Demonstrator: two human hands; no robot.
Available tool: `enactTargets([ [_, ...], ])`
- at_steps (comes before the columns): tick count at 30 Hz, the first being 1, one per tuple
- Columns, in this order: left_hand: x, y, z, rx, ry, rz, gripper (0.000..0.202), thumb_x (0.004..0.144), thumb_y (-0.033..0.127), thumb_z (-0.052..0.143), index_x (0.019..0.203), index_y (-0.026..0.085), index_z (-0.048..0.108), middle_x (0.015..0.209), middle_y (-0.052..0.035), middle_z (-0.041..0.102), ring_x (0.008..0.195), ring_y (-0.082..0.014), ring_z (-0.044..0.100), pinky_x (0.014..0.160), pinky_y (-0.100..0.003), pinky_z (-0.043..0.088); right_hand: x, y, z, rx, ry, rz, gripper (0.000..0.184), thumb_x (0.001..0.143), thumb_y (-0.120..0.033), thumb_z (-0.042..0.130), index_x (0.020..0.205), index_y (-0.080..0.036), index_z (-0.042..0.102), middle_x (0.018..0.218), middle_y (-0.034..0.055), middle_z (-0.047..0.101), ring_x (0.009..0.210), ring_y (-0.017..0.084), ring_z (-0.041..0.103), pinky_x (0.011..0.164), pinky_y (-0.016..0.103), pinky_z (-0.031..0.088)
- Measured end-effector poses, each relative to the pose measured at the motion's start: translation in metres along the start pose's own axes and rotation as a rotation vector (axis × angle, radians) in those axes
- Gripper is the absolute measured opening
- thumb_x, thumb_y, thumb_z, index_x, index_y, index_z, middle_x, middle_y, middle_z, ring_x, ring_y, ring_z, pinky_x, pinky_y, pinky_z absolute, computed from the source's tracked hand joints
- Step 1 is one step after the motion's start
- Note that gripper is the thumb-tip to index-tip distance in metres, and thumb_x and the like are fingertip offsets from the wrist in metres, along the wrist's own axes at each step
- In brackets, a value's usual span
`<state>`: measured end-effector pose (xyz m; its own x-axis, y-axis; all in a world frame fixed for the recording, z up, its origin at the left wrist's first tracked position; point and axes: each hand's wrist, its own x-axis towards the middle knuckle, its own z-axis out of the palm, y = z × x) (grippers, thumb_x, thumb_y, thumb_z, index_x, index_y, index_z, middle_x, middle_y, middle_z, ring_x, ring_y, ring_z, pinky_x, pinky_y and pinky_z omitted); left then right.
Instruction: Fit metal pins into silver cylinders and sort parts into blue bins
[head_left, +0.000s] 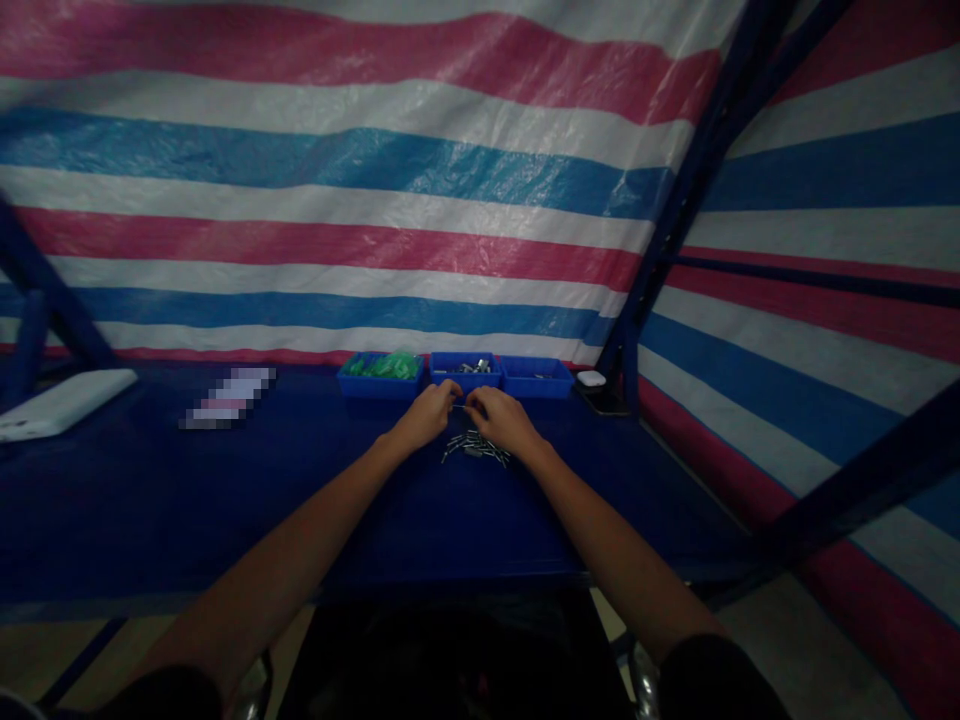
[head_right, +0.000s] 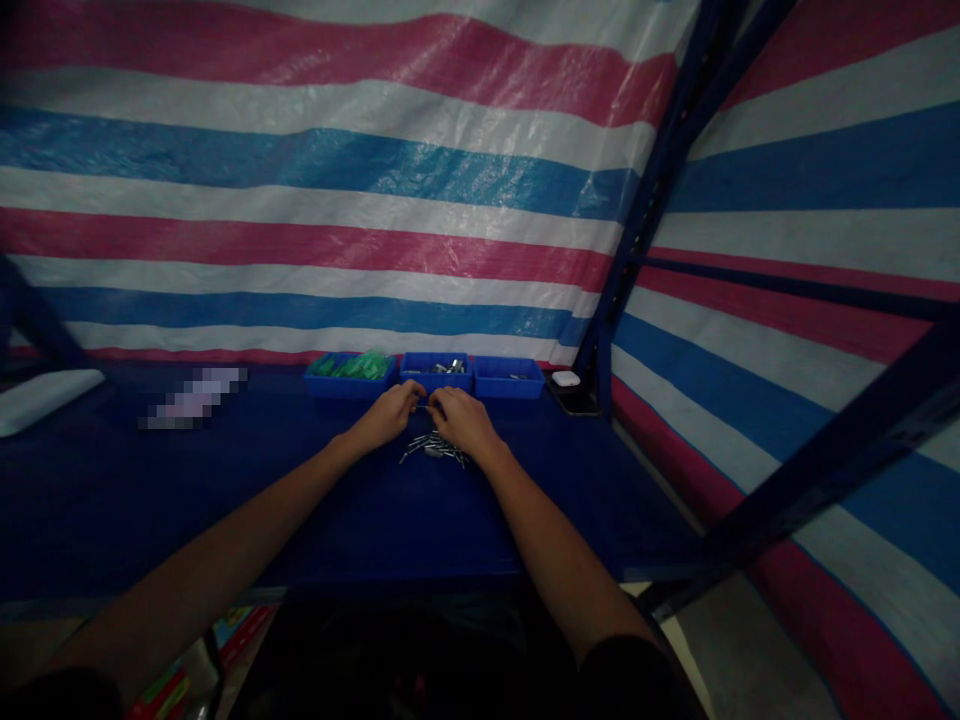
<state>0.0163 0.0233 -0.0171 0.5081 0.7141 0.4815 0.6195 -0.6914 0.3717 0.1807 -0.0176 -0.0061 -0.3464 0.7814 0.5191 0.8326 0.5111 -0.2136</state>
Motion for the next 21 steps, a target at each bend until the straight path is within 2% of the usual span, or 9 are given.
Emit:
enactTargets([
  [4, -0.0009, 0.0005, -0.0036, -0.066, 0.044, -0.035, 0.020, 0.082, 0.009, 0.033, 0.094, 0.015, 0.048, 0.069, -0.0021, 0.052, 0.071, -0.0167, 0.050, 0.068, -0.029, 0.041, -0.0004, -0.0051, -0.0010, -0.034, 0.018, 0.001, 0.005, 0.083, -0.022, 0.051, 0.087, -0.019, 0.054, 0.080, 0.0017, 0.057, 0.074, 0.014, 0.050, 0.063, 0.024, 0.033],
  [9, -0.0034, 0.0017, -0.0025, -0.130, 0.099, -0.012, 0.013, 0.084, 0.017, 0.038, 0.094, 0.016, 0.047, 0.073, -0.0030, 0.055, 0.073, -0.0169, 0.052, 0.069, -0.029, 0.041, 0.0003, -0.0060, -0.0011, -0.049, 0.051, 0.036, 0.012, 0.086, -0.025, 0.045, 0.081, -0.019, 0.054, 0.081, 0.0034, 0.058, 0.076, 0.015, 0.052, 0.064, 0.024, 0.034],
  [15, -0.0035, 0.0052, -0.0034, -0.112, 0.114, -0.005, 0.009, 0.085, 0.023, 0.042, 0.083, 0.017, 0.049, 0.074, -0.0033, 0.056, 0.071, -0.0167, 0.053, 0.066, -0.028, 0.040, 0.0042, -0.0002, 0.0022, 0.126, 0.055, 0.088, 0.022, 0.088, -0.025, 0.040, 0.072, -0.018, 0.053, 0.069, 0.0011, 0.056, 0.066, 0.013, 0.051, 0.060, 0.023, 0.033],
  [17, -0.0036, 0.0064, -0.0051, -0.097, 0.116, -0.018, 0.012, 0.086, 0.023, 0.040, 0.082, 0.017, 0.049, 0.073, -0.0034, 0.056, 0.070, -0.0167, 0.053, 0.065, -0.028, 0.039, 0.0042, 0.0007, 0.0027, 0.193, 0.061, 0.092, 0.021, 0.088, -0.028, 0.040, 0.074, -0.018, 0.054, 0.067, -0.0001, 0.055, 0.063, 0.012, 0.050, 0.059, 0.023, 0.032],
  [21, -0.0038, 0.0102, -0.0076, -0.093, 0.124, -0.073, 0.016, 0.086, 0.025, 0.038, 0.079, 0.016, 0.050, 0.068, -0.0025, 0.056, 0.063, -0.0154, 0.052, 0.060, -0.026, 0.037, 0.0025, 0.0001, 0.0011, 0.251, 0.064, 0.075, 0.017, 0.082, -0.032, 0.051, 0.092, -0.019, 0.054, 0.065, -0.0026, 0.054, 0.062, 0.012, 0.050, 0.058, 0.022, 0.034],
])
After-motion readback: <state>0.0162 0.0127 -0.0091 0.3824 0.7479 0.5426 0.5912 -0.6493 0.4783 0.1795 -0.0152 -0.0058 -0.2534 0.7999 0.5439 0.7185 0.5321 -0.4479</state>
